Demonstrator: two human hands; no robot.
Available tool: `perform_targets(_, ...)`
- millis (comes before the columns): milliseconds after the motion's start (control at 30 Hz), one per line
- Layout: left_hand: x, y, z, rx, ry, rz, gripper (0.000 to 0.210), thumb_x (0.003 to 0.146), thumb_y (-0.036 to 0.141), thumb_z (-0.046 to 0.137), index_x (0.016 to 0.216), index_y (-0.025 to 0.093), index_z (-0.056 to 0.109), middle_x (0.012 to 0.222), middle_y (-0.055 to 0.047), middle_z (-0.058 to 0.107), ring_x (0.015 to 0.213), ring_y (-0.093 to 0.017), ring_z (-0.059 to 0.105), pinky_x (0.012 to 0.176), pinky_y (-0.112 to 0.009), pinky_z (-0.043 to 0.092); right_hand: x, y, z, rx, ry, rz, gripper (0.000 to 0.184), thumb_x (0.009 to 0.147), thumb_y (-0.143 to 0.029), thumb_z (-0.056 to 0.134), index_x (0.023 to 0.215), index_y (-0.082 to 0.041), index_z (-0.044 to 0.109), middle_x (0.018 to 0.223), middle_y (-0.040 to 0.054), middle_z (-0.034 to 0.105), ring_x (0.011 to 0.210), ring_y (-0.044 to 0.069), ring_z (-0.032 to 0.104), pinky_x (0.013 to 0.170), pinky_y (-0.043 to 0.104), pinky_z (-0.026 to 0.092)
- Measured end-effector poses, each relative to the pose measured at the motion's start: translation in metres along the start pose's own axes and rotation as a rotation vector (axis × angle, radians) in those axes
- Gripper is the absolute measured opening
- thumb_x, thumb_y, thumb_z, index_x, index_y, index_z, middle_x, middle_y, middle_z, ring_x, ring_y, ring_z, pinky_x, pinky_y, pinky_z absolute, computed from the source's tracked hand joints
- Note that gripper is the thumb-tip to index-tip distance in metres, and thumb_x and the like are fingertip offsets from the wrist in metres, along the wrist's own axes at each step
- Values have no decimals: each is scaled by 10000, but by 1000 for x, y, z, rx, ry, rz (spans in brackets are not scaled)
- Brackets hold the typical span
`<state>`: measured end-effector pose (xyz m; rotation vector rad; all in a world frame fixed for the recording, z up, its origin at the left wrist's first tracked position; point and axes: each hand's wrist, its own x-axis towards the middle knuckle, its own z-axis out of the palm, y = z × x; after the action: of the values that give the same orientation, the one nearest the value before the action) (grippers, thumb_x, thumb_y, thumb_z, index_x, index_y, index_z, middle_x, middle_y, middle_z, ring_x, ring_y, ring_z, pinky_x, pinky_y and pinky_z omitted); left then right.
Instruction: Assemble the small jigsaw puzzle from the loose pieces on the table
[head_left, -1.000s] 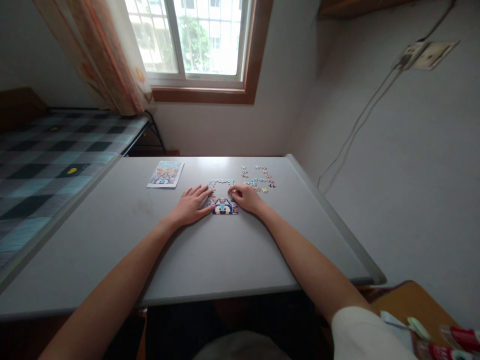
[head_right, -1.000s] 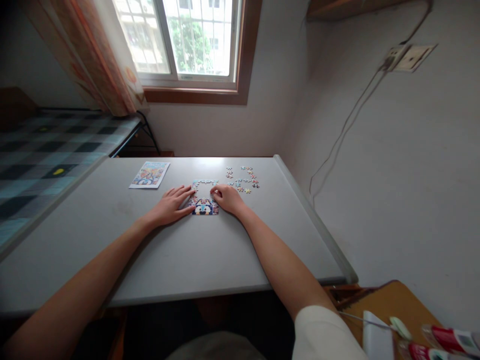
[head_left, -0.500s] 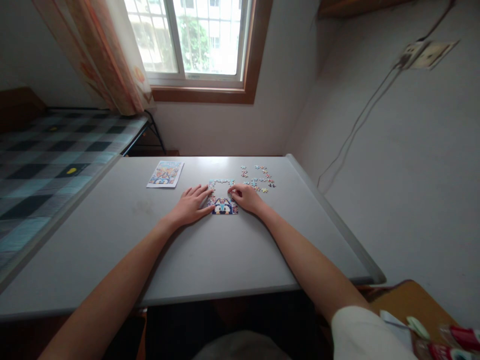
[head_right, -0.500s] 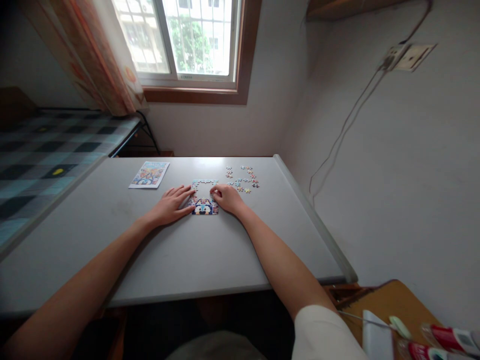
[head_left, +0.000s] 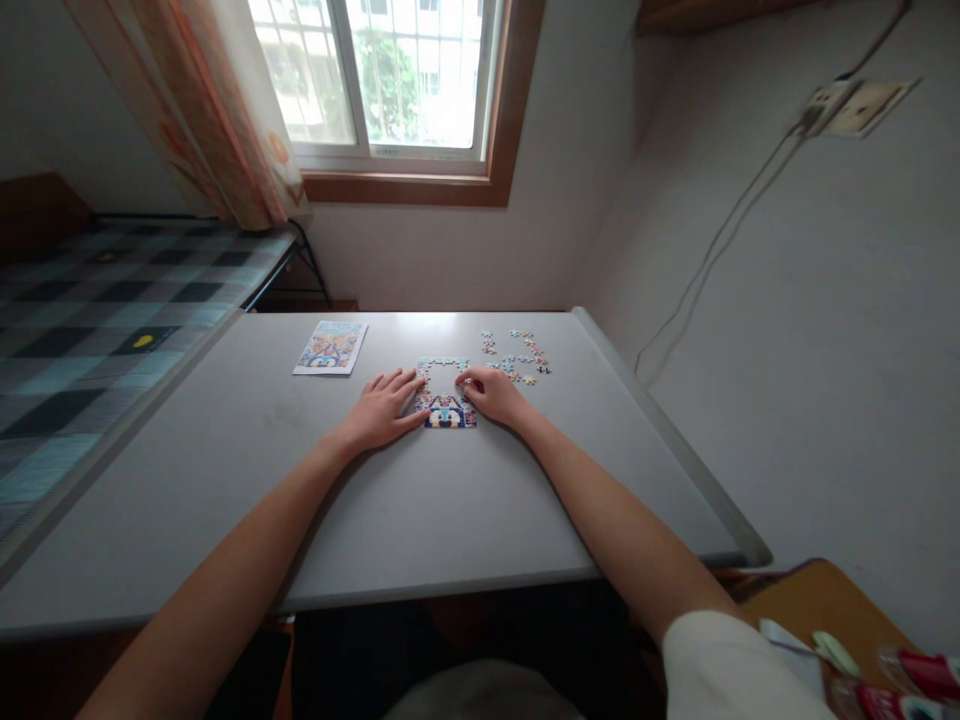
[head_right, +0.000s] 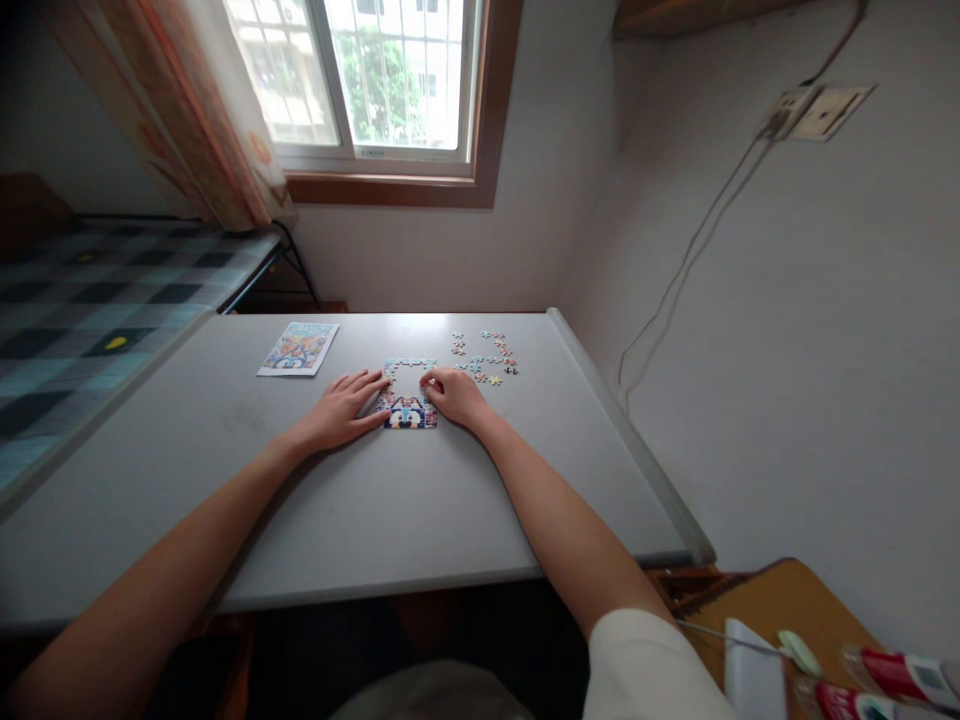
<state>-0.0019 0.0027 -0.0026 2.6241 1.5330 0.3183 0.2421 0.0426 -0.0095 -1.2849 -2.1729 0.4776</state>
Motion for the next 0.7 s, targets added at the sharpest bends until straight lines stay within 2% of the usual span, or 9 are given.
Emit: perform_targets(700,0,1,0,18,1,-1,599,949,569,406,1446,234,429,1553,-49,335,1438,-269,257,1166,-448,188,0,1,1,10,10,-7,227,807,-132,541,908,-194,734,827,29,705,700,136,573,686,230,402)
